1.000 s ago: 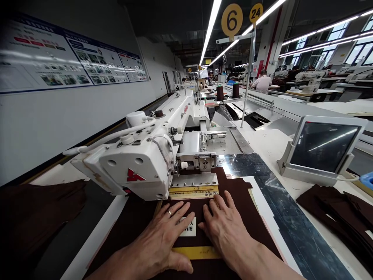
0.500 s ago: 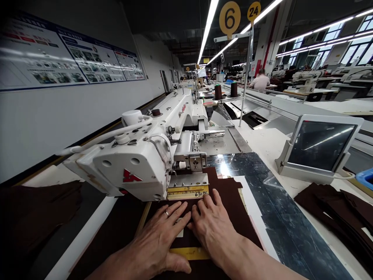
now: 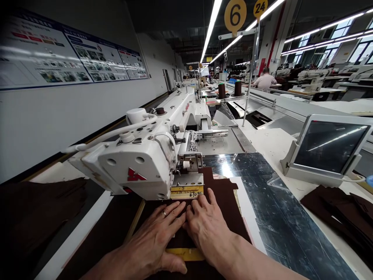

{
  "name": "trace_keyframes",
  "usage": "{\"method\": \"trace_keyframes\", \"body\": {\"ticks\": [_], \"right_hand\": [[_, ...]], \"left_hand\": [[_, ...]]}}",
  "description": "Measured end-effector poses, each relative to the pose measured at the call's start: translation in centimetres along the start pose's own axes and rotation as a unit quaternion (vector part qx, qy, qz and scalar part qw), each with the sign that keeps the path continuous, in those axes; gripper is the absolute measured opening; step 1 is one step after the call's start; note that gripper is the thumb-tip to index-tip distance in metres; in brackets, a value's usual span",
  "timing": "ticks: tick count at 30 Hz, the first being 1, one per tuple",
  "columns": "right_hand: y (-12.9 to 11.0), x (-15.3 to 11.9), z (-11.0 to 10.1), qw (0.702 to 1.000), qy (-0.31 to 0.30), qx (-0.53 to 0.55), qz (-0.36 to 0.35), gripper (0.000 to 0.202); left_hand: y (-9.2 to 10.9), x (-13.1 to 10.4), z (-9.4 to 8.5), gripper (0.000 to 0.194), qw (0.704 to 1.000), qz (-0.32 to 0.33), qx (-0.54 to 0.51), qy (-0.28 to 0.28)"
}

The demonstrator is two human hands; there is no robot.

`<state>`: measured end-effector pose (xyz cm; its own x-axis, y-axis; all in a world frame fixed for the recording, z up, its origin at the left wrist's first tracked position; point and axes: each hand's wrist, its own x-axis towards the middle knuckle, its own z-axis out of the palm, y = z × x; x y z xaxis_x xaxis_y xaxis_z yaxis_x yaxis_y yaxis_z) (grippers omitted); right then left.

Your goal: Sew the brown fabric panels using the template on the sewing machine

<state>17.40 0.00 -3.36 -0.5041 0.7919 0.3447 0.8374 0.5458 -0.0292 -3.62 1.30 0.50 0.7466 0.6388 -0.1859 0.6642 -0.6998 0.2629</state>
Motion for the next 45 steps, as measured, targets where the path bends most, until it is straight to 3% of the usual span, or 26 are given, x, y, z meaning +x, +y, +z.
{"method": "trace_keyframes", "body": {"ticks": [8, 15, 20, 26, 31, 38, 45], "right_hand": [[-0.8, 0.6, -0.1, 0.999, 0.002, 0.039, 0.001, 0.025], [-1.5, 1.4, -1.2, 0.997, -0.031, 0.069, -0.013, 0.024], [-1.9, 1.9, -1.2, 0.995, -0.060, 0.077, -0.017, 0.023], [-2.4, 2.9, -0.4, 0.996, -0.049, 0.065, -0.025, 0.017], [-2.2, 3.4, -0.4, 0.995, -0.052, 0.084, -0.031, 0.019], [-1.8, 2.0, -1.0, 0.983, -0.028, 0.180, -0.029, 0.017], [-1.2, 0.5, -1.8, 0.975, -0.027, 0.220, -0.031, 0.017]], "left_hand": [[-1.9, -0.7, 1.5, 0.116, 1.000, 0.013, -0.013, 0.024], [-2.7, -1.5, 1.6, 0.117, 0.999, 0.001, -0.038, 0.014], [-3.1, -2.0, 1.1, 0.117, 0.999, 0.006, -0.048, 0.018], [-3.1, -2.5, -0.1, 0.113, 0.999, -0.012, -0.039, -0.019], [-3.6, -2.8, -0.4, 0.105, 0.999, -0.002, -0.037, -0.007], [-4.7, -3.4, 0.3, 0.111, 1.000, -0.006, -0.018, -0.008], [-5.8, -4.2, 0.4, 0.114, 1.000, 0.003, -0.008, 0.028]]}}
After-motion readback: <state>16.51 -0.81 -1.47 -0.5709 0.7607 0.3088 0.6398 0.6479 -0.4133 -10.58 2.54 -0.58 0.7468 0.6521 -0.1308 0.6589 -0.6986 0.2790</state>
